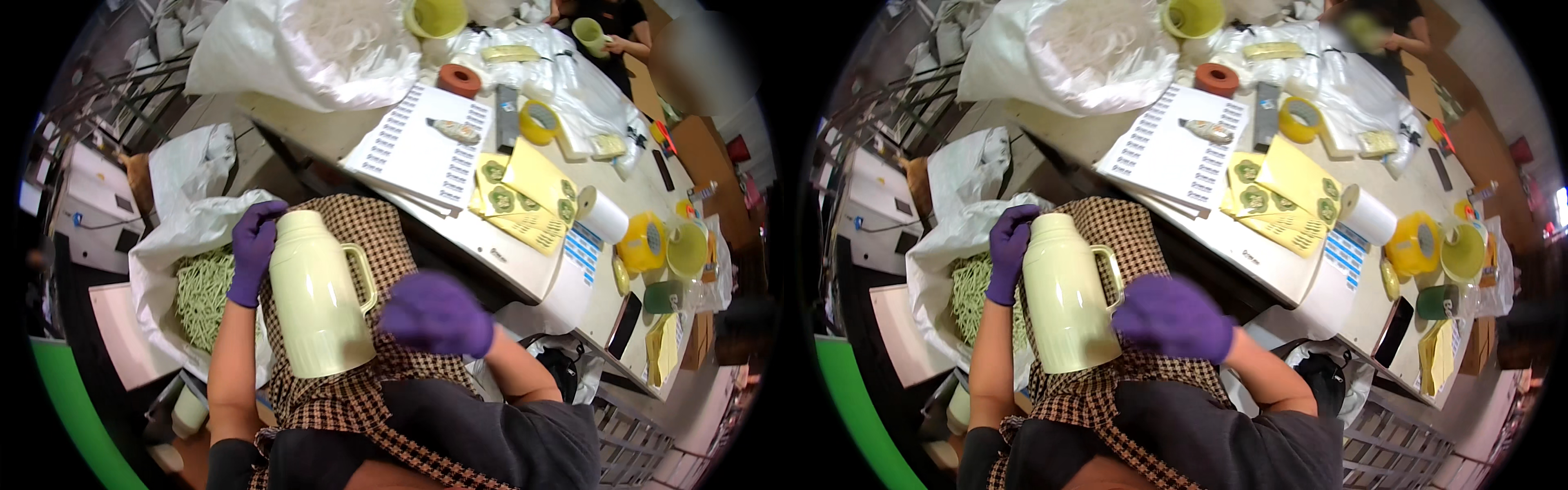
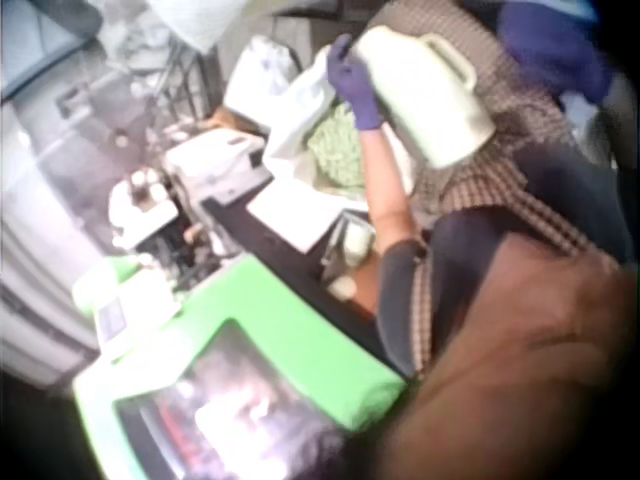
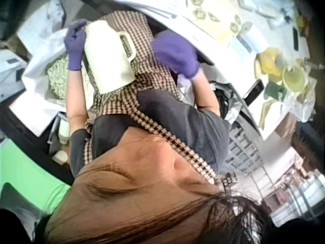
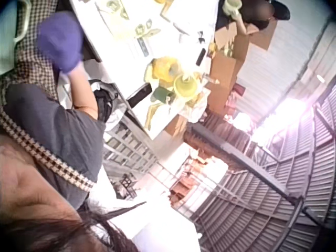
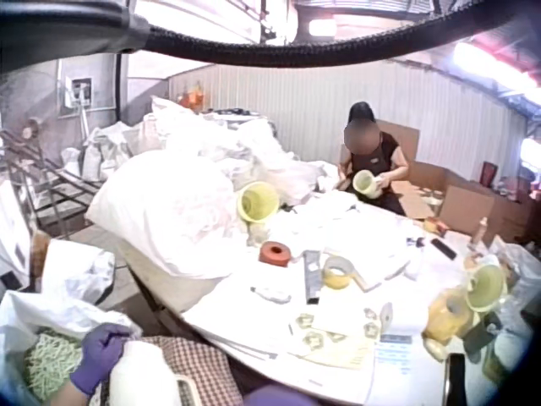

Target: The person applies stickers and labels to large light-colored jugs, then places them onto a conveyor belt or into a processing machine.

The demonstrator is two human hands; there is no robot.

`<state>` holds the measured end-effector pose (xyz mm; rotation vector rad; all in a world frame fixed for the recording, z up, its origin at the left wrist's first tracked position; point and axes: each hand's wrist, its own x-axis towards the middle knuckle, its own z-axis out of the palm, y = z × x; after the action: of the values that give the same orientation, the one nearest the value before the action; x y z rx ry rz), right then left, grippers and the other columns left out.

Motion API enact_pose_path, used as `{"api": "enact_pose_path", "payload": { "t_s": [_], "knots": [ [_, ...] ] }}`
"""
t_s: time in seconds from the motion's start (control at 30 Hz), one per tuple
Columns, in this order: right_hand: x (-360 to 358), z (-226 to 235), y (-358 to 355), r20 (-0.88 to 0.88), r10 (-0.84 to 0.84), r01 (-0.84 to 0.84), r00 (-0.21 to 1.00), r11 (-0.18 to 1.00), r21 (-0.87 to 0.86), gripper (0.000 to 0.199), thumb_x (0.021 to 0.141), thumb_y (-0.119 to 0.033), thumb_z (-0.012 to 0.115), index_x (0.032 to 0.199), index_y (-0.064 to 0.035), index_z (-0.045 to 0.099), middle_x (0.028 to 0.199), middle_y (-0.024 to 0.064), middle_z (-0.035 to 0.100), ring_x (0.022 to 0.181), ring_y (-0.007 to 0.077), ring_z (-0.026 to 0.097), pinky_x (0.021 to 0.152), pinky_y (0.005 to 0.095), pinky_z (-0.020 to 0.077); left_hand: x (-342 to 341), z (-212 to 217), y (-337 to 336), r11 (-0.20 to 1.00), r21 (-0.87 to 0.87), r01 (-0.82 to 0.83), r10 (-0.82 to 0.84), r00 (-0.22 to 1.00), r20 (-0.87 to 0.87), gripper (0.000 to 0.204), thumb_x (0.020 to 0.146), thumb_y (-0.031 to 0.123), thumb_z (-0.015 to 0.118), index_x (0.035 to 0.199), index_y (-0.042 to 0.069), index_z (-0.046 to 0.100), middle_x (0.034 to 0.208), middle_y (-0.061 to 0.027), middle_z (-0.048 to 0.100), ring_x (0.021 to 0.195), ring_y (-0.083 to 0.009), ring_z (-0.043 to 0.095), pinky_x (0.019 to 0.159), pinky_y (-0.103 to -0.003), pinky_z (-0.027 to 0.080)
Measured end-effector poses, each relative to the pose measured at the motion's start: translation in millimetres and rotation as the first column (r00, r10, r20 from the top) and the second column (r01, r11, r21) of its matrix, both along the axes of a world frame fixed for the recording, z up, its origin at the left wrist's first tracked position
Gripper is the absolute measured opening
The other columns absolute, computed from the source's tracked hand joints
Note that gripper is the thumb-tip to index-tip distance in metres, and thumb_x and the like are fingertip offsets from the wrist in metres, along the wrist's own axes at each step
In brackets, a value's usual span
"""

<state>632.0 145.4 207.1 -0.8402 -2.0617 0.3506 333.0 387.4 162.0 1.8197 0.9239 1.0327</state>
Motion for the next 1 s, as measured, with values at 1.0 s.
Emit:
{"api": "enact_pose_path", "payload": {
  "t_s": [1.0],
  "knots": [
    [218.6, -65.4, -20.3, 0.099, -0.944, 0.924, 0.314, 0.28, -0.261, 0.028, 0.081, -0.018, 0.08, 0.105, -0.0029, 0.076, 0.107, 0.0155, 0.073, 0.098, 0.0308, 0.07, 0.088, 0.0387, 0.0553, 363.5, 59.7, -71.2, 0.475, 0.229, 0.85, -0.688, 0.52, -0.506, 0.079, 0.079, -0.001, 0.059, 0.154, 0.006, 0.038, 0.122, -0.0275, 0.064, 0.11, -0.0414, 0.063, 0.098, -0.047, 0.051]
  ]
}}
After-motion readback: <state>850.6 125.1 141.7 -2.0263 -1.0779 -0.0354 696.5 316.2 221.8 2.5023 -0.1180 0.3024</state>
